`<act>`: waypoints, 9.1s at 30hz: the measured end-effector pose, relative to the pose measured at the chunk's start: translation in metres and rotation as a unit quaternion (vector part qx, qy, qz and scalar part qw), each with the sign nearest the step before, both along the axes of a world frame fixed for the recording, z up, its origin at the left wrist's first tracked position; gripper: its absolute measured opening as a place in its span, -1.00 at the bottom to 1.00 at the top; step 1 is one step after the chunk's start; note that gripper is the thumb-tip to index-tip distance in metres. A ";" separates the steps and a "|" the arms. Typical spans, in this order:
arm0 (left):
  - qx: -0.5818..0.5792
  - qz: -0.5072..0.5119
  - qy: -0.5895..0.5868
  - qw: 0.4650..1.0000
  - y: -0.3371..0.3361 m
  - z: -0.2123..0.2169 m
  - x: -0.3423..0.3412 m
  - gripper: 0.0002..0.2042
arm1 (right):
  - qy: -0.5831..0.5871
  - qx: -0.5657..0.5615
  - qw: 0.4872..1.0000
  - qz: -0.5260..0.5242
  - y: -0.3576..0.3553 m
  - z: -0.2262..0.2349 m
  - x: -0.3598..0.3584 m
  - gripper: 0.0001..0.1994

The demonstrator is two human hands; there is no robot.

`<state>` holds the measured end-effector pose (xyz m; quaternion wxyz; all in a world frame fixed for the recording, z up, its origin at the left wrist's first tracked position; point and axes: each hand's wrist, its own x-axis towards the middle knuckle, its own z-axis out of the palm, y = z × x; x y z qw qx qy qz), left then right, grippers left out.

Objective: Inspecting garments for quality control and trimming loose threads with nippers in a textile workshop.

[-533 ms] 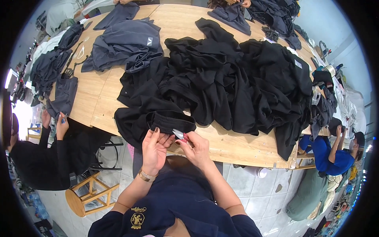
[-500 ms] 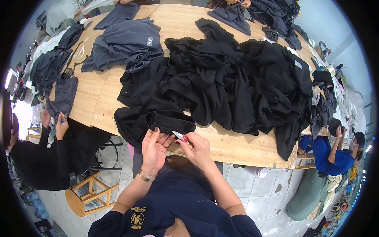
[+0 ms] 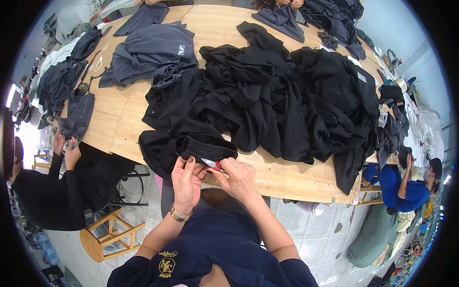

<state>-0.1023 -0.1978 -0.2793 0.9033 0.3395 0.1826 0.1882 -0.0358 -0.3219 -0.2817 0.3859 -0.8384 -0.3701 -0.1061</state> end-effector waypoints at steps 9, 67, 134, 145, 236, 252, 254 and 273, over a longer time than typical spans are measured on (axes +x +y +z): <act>-0.055 -0.032 0.019 0.998 0.001 0.004 0.000 -0.84 | 0.283 0.290 0.914 -0.032 0.010 -0.010 -0.002 -0.83; 0.741 0.041 0.239 0.626 0.069 0.006 0.004 -0.72 | 0.482 0.375 0.792 -0.013 -0.018 -0.015 0.026 -0.82; 0.638 -0.245 0.055 0.728 0.067 -0.007 0.027 -0.80 | 0.463 0.146 0.874 0.029 0.011 -0.056 0.011 -0.70; 0.887 -0.208 0.005 0.412 0.062 0.005 0.030 -0.94 | 0.502 0.196 0.841 0.039 0.018 -0.067 0.004 -0.85; 0.716 -0.107 0.170 0.669 0.094 -0.006 -0.030 -0.66 | -0.046 0.124 0.982 0.134 0.034 -0.054 -0.011 -0.59; 0.759 -0.140 0.039 0.635 0.089 0.001 -0.019 -0.95 | 0.388 0.056 0.917 0.078 0.022 -0.025 -0.004 -0.74; 0.761 -0.137 0.040 0.632 0.088 0.001 -0.020 -0.94 | 0.314 -0.052 0.942 0.103 0.019 -0.024 0.009 -0.67; 0.796 -0.119 0.031 0.593 0.088 -0.004 -0.017 -0.95 | 0.145 -0.231 0.949 0.156 0.030 -0.011 0.016 -0.55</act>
